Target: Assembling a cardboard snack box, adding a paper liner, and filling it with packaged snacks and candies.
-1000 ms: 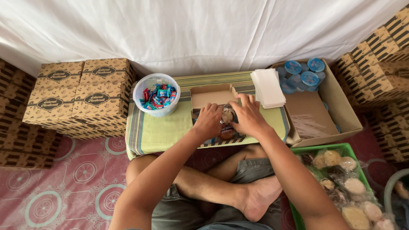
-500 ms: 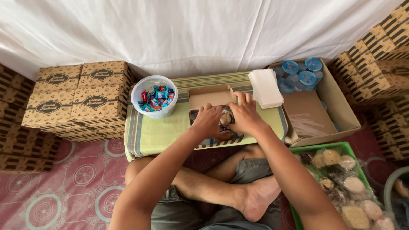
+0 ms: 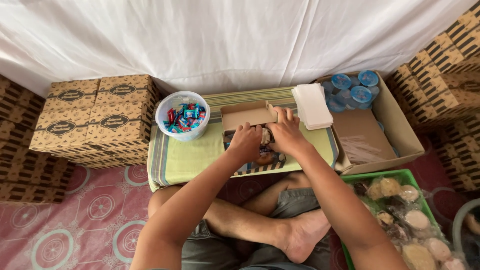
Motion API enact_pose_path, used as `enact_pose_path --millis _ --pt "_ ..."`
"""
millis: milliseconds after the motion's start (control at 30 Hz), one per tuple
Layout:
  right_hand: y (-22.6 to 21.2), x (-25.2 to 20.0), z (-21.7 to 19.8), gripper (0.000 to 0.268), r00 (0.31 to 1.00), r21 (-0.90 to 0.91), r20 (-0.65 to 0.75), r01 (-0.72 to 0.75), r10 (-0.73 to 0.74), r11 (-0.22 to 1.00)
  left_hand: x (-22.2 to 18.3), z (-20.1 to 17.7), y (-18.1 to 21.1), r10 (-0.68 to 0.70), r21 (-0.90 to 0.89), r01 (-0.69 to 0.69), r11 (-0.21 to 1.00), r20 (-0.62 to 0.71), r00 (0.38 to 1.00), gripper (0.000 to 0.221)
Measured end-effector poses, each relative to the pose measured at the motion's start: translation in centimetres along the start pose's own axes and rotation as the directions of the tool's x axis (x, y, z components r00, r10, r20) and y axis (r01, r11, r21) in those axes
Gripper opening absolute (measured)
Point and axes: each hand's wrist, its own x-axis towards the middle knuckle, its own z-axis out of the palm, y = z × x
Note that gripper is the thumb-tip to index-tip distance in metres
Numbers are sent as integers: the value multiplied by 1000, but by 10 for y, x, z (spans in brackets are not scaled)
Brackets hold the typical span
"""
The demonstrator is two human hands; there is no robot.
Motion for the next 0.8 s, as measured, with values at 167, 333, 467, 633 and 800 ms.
enact_pose_path --millis 167,333,467,633,800 --pt "-5 -9 -19 66 998 32 55 -6 4 999 0 0 0 -24 -42 23 999 -27 999 50" --pt "-3 -5 -12 55 997 24 77 -5 4 1000 -5 -6 -2 39 80 -37 996 -33 999 55" --pt "-4 -7 -16 56 998 45 65 -6 3 999 -8 -1 -3 30 26 -29 999 -22 999 56" --pt "-4 -8 -12 55 999 40 35 -26 24 999 -4 20 -8 7 -33 -9 999 -35 999 44" --pt "-3 -6 -6 56 1000 7 15 -24 24 1000 5 38 -15 -50 -78 46 996 -49 998 31"
